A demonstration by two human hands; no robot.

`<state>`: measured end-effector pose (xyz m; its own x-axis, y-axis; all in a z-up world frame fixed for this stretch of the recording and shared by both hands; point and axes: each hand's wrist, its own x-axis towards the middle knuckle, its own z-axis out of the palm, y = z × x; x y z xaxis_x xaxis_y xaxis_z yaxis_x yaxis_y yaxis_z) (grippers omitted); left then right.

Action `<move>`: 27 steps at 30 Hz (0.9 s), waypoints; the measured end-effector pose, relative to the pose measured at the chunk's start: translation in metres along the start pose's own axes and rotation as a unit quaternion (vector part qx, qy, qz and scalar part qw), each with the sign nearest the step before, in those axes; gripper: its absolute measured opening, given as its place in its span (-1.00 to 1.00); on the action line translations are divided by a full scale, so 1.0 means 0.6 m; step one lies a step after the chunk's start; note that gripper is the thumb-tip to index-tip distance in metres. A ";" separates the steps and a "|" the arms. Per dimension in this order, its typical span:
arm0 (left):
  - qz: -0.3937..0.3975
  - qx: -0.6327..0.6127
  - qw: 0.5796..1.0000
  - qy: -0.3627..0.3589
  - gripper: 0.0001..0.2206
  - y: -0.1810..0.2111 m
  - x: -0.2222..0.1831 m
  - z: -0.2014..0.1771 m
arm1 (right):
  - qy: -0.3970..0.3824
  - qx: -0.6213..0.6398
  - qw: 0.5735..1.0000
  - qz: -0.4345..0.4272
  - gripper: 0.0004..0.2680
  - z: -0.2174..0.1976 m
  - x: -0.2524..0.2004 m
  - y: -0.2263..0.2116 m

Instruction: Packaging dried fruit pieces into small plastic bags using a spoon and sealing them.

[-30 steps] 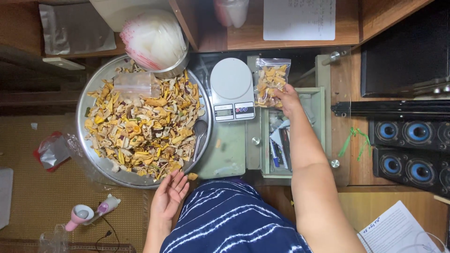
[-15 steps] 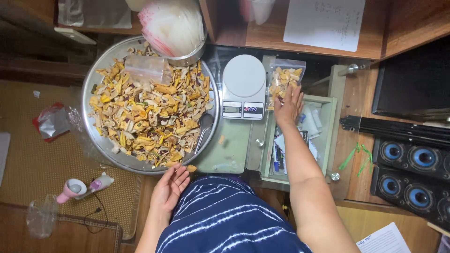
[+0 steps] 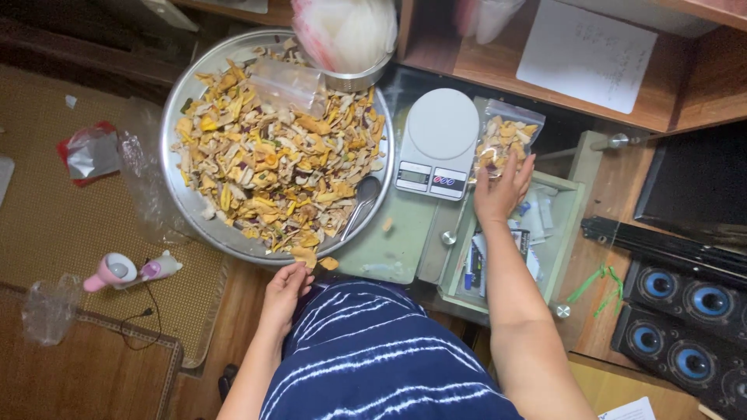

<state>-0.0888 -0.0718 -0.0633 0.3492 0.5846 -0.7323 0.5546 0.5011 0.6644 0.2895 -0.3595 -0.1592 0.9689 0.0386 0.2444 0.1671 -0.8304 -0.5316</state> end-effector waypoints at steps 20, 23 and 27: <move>0.043 0.342 0.924 -0.163 -0.63 -0.099 0.153 -0.027 | -0.459 0.013 0.851 -0.256 -0.69 0.054 -0.400 -0.285; 0.012 0.253 0.957 -0.139 -0.73 -0.111 0.171 -0.011 | -0.459 -0.037 0.840 -0.285 -0.81 0.085 -0.407 -0.271; -0.037 0.127 0.979 -0.158 -0.72 -0.091 0.163 -0.014 | -0.501 -0.046 0.826 -0.253 -0.84 0.089 -0.394 -0.254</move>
<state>-0.0910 -0.0366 -0.1699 0.4954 0.3065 -0.8128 0.7426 0.3360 0.5794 0.0445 -0.2124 -0.1794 0.4511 0.7964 -0.4028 0.6266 -0.6040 -0.4925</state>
